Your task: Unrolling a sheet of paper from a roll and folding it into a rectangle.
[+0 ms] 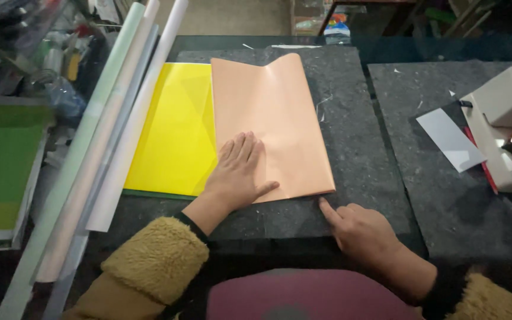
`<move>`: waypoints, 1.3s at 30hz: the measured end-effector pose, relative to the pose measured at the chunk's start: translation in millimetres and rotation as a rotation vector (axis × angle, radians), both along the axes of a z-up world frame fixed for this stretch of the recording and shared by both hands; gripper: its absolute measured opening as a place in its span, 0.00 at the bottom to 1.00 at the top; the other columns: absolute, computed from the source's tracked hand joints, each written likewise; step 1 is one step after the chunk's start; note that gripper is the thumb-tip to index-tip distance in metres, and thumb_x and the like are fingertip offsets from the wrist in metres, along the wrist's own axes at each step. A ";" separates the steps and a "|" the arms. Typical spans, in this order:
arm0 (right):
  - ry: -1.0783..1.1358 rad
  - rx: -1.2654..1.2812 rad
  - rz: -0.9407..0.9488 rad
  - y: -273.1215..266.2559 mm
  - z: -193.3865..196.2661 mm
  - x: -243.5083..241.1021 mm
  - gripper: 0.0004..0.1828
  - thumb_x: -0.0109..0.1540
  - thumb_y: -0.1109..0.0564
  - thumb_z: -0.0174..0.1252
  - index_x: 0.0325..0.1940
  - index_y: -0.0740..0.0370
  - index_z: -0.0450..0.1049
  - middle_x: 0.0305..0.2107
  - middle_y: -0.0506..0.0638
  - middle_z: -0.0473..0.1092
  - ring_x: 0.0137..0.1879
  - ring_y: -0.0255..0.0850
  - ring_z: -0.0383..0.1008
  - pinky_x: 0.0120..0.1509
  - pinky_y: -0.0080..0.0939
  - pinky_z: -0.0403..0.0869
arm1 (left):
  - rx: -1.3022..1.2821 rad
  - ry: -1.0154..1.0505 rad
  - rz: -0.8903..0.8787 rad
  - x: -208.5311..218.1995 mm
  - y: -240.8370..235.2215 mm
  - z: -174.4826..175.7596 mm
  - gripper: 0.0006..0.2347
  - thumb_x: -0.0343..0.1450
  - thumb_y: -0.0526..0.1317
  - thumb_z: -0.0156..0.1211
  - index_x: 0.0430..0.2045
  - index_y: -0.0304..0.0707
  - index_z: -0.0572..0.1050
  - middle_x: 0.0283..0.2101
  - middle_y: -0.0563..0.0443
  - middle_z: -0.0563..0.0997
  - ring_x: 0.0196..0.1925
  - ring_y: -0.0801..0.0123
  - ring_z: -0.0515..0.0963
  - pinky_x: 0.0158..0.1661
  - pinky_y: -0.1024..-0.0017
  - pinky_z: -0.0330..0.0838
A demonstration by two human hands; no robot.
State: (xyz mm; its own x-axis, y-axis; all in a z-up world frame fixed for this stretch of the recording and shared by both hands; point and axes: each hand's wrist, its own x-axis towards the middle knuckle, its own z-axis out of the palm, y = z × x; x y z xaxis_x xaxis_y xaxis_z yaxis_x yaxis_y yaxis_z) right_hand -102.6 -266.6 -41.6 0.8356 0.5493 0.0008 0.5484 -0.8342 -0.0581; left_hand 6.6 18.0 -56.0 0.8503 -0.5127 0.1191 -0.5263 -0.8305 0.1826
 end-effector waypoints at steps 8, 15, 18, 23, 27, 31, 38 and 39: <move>-0.024 -0.192 -0.257 2.2 -3.6 0.6 0.32 0.58 0.57 0.53 0.68 0.59 0.68 0.18 0.48 0.72 0.23 0.43 0.74 0.25 0.45 0.73 | 0.004 -0.046 -0.015 3.0 1.5 -10.2 0.44 0.67 0.67 0.54 0.68 0.27 0.54 0.74 0.27 0.50 0.77 0.41 0.45 0.71 0.51 0.36; 0.028 -0.152 -0.309 -11.2 -6.8 -2.1 0.35 0.57 0.57 0.53 0.71 0.57 0.67 0.17 0.48 0.72 0.24 0.45 0.75 0.27 0.46 0.74 | 0.065 -0.018 -0.006 2.3 -0.1 -7.1 0.45 0.66 0.68 0.54 0.68 0.27 0.53 0.73 0.27 0.49 0.77 0.41 0.44 0.71 0.50 0.35; 0.070 -0.122 -0.304 -12.0 13.5 -3.3 0.36 0.57 0.55 0.56 0.72 0.54 0.68 0.19 0.48 0.73 0.24 0.45 0.76 0.28 0.47 0.74 | 0.043 -0.044 -0.008 0.6 1.1 -9.6 0.44 0.67 0.67 0.53 0.69 0.27 0.53 0.74 0.27 0.50 0.77 0.41 0.44 0.71 0.50 0.36; -0.010 0.035 -0.282 -12.4 24.1 0.1 0.23 0.61 0.50 0.58 0.60 0.56 0.71 0.30 0.51 0.76 0.34 0.45 0.78 0.39 0.46 0.77 | 0.043 -0.046 -0.013 1.6 -0.2 -6.8 0.45 0.67 0.67 0.53 0.68 0.26 0.53 0.73 0.26 0.50 0.77 0.40 0.45 0.71 0.49 0.36; -0.158 0.278 0.214 41.0 39.2 20.7 0.35 0.64 0.42 0.58 0.66 0.70 0.64 0.62 0.67 0.66 0.69 0.61 0.66 0.74 0.57 0.62 | 0.025 -0.069 -0.015 3.1 2.8 -13.9 0.45 0.66 0.67 0.54 0.68 0.26 0.54 0.73 0.26 0.51 0.76 0.40 0.46 0.71 0.48 0.37; -0.061 0.282 0.330 64.0 7.4 33.9 0.50 0.62 0.34 0.56 0.72 0.79 0.55 0.69 0.71 0.56 0.77 0.62 0.54 0.79 0.58 0.50 | 0.097 -0.144 -0.021 4.7 2.7 -24.8 0.42 0.67 0.63 0.55 0.71 0.30 0.55 0.75 0.30 0.54 0.78 0.43 0.48 0.72 0.51 0.38; -0.028 0.228 0.086 14.5 -6.1 18.0 0.61 0.58 0.22 0.51 0.72 0.79 0.49 0.70 0.73 0.51 0.78 0.62 0.45 0.78 0.57 0.46 | 0.032 -0.049 -0.008 0.5 -2.0 -5.5 0.45 0.66 0.67 0.55 0.67 0.26 0.54 0.72 0.26 0.53 0.77 0.40 0.47 0.71 0.49 0.38; -0.022 0.187 0.061 8.1 -6.5 17.2 0.62 0.59 0.21 0.50 0.72 0.79 0.48 0.70 0.74 0.50 0.78 0.62 0.44 0.78 0.58 0.44 | 0.029 -0.076 -0.008 2.4 -0.8 -6.1 0.45 0.66 0.67 0.54 0.67 0.25 0.54 0.72 0.25 0.53 0.77 0.40 0.47 0.71 0.50 0.38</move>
State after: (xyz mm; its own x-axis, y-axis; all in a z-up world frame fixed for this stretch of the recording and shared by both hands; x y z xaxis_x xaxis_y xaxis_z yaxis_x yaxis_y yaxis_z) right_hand -85.4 -258.5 -48.1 0.7997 0.5871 0.1257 0.6002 -0.7755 -0.1960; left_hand 9.0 17.2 -62.1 0.8350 -0.5239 0.1681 -0.5447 -0.8303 0.1178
